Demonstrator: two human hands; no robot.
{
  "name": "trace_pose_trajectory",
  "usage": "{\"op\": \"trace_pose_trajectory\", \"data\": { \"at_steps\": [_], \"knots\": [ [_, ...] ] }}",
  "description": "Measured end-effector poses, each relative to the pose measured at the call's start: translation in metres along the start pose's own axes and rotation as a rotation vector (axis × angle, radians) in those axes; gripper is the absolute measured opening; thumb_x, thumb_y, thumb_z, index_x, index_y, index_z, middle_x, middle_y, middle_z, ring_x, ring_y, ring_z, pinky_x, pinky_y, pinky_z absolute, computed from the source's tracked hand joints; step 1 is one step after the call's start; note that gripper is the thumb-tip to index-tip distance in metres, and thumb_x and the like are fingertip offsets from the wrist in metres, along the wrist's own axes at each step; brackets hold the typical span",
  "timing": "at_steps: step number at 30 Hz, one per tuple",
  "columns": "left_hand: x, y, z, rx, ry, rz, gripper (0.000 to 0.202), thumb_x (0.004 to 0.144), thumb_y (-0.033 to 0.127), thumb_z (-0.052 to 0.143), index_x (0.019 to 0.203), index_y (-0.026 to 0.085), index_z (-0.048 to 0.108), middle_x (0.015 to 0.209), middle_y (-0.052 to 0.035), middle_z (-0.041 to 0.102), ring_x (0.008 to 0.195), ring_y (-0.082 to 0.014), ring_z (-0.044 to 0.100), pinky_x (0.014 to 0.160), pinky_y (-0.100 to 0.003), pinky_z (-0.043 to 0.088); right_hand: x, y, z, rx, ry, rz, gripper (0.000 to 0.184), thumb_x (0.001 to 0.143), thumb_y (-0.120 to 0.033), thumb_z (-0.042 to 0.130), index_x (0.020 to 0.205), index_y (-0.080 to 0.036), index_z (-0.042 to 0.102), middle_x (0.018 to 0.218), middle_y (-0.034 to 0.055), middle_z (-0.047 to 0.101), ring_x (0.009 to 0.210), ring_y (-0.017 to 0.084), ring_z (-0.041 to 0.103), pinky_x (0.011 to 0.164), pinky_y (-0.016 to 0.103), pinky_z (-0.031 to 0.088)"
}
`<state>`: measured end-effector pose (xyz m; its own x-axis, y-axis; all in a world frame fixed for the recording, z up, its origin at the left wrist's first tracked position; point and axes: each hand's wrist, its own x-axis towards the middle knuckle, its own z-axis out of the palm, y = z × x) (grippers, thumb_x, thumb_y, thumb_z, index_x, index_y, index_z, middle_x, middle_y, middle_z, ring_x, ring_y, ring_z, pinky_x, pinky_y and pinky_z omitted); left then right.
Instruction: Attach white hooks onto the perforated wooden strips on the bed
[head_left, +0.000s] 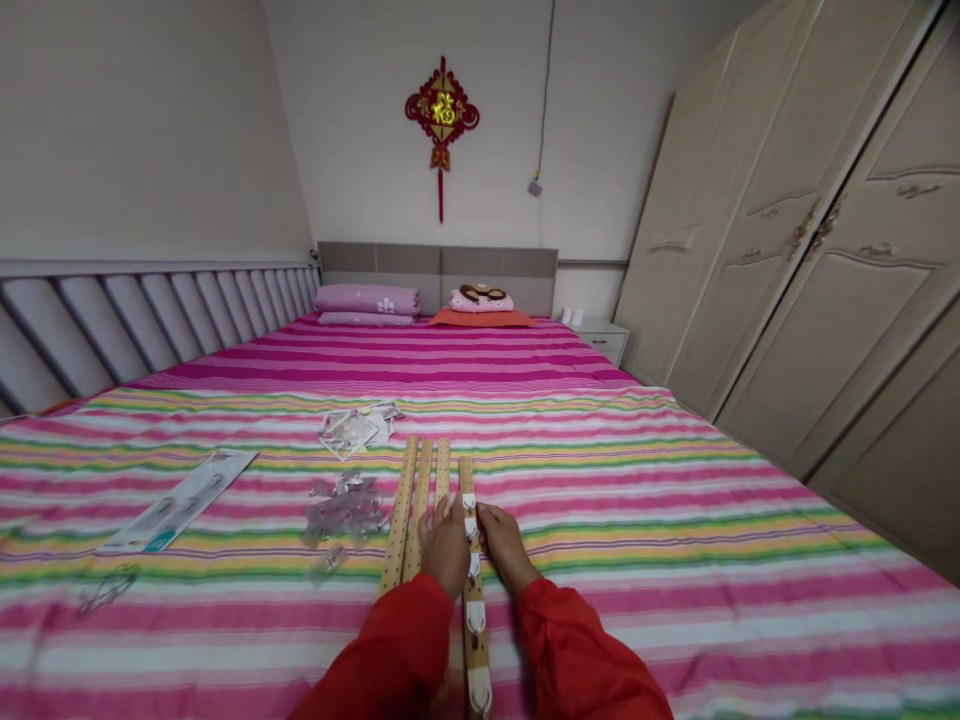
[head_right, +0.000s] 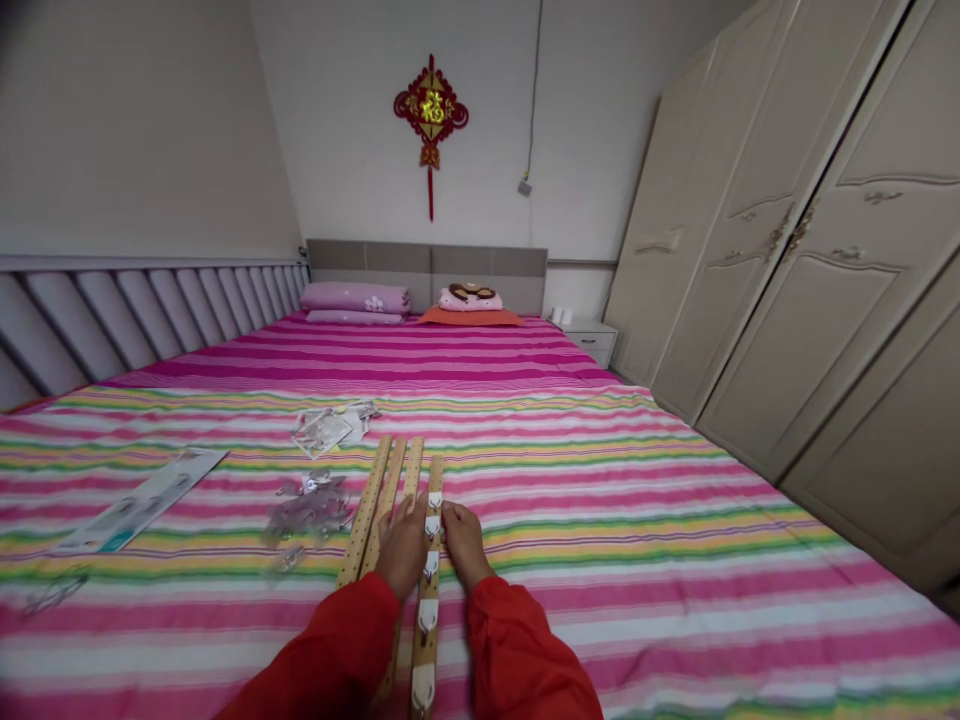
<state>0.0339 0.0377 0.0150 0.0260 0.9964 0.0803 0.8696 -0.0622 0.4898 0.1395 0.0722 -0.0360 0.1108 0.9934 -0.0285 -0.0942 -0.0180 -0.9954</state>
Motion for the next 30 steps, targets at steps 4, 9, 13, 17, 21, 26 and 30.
{"op": "trace_pose_trajectory", "data": {
  "at_steps": [4, 9, 13, 17, 21, 26, 30],
  "knots": [
    [-0.002, -0.005, 0.008, -0.050, -0.025, -0.032, 0.065, 0.077, -0.001, 0.036, 0.139, 0.014, 0.039, 0.141, -0.0154, 0.047, 0.138, -0.0217, 0.031, 0.113, -0.046, 0.012, -0.007, 0.000, -0.001, -0.060, 0.000, -0.006, 0.042, 0.068, -0.058, 0.055, 0.055, -0.019, 0.054, 0.040, -0.0057, 0.043, 0.041, 0.011, 0.038, 0.041, 0.024, 0.029],
    [-0.020, -0.002, 0.003, -0.134, -0.014, -0.010, 0.050, 0.083, 0.010, 0.038, 0.130, 0.019, 0.050, 0.135, -0.0124, 0.055, 0.134, -0.0219, 0.038, 0.113, -0.048, 0.014, -0.024, -0.003, -0.004, -0.120, 0.017, -0.009, 0.047, 0.068, -0.061, 0.054, 0.047, -0.020, 0.048, 0.039, -0.0048, 0.041, 0.040, 0.011, 0.037, 0.041, 0.025, 0.028],
    [-0.026, -0.012, -0.014, -0.100, -0.112, 0.102, 0.044, 0.082, 0.013, 0.041, 0.122, 0.023, 0.059, 0.122, -0.0096, 0.065, 0.125, -0.0238, 0.050, 0.111, -0.051, 0.019, -0.040, 0.000, -0.009, -0.142, 0.012, -0.043, 0.050, 0.070, -0.064, 0.051, 0.048, -0.020, 0.050, 0.041, -0.0036, 0.043, 0.041, 0.012, 0.038, 0.041, 0.025, 0.028],
    [0.005, -0.059, -0.058, -0.153, -0.025, 0.172, 0.034, 0.081, 0.017, 0.044, 0.102, 0.020, 0.070, 0.112, -0.0081, 0.070, 0.105, -0.0212, 0.063, 0.099, -0.037, 0.042, -0.046, 0.002, -0.011, -0.092, 0.016, -0.012, 0.049, 0.070, -0.067, 0.051, 0.054, -0.020, 0.052, 0.039, -0.0052, 0.042, 0.038, 0.011, 0.037, 0.039, 0.024, 0.028],
    [0.050, -0.124, -0.111, -0.050, 0.165, -0.014, 0.030, 0.078, 0.018, 0.049, 0.098, 0.016, 0.071, 0.104, -0.0092, 0.073, 0.098, -0.0226, 0.066, 0.087, -0.034, 0.049, -0.045, 0.005, -0.011, -0.044, 0.031, 0.027, 0.049, 0.070, -0.067, 0.053, 0.054, -0.021, 0.050, 0.036, -0.0064, 0.040, 0.034, 0.010, 0.035, 0.037, 0.023, 0.027],
    [0.080, -0.162, -0.135, 0.182, 0.083, -0.013, 0.026, 0.073, 0.010, 0.054, 0.090, 0.015, 0.073, 0.103, -0.0158, 0.072, 0.105, -0.0326, 0.062, 0.090, -0.043, 0.043, -0.045, 0.008, -0.011, 0.006, 0.047, 0.058, 0.052, 0.067, -0.071, 0.055, 0.054, -0.021, 0.050, 0.035, -0.0068, 0.040, 0.032, 0.009, 0.034, 0.035, 0.023, 0.025],
    [0.089, -0.162, -0.127, 0.245, 0.029, 0.006, 0.032, 0.067, 0.004, 0.057, 0.089, 0.018, 0.074, 0.096, -0.0151, 0.072, 0.107, -0.0335, 0.060, 0.093, -0.046, 0.037, -0.045, 0.006, -0.012, 0.045, 0.045, 0.087, 0.053, 0.064, -0.072, 0.058, 0.055, -0.020, 0.052, 0.034, -0.0064, 0.041, 0.031, 0.008, 0.033, 0.035, 0.023, 0.024]
  ]
}}
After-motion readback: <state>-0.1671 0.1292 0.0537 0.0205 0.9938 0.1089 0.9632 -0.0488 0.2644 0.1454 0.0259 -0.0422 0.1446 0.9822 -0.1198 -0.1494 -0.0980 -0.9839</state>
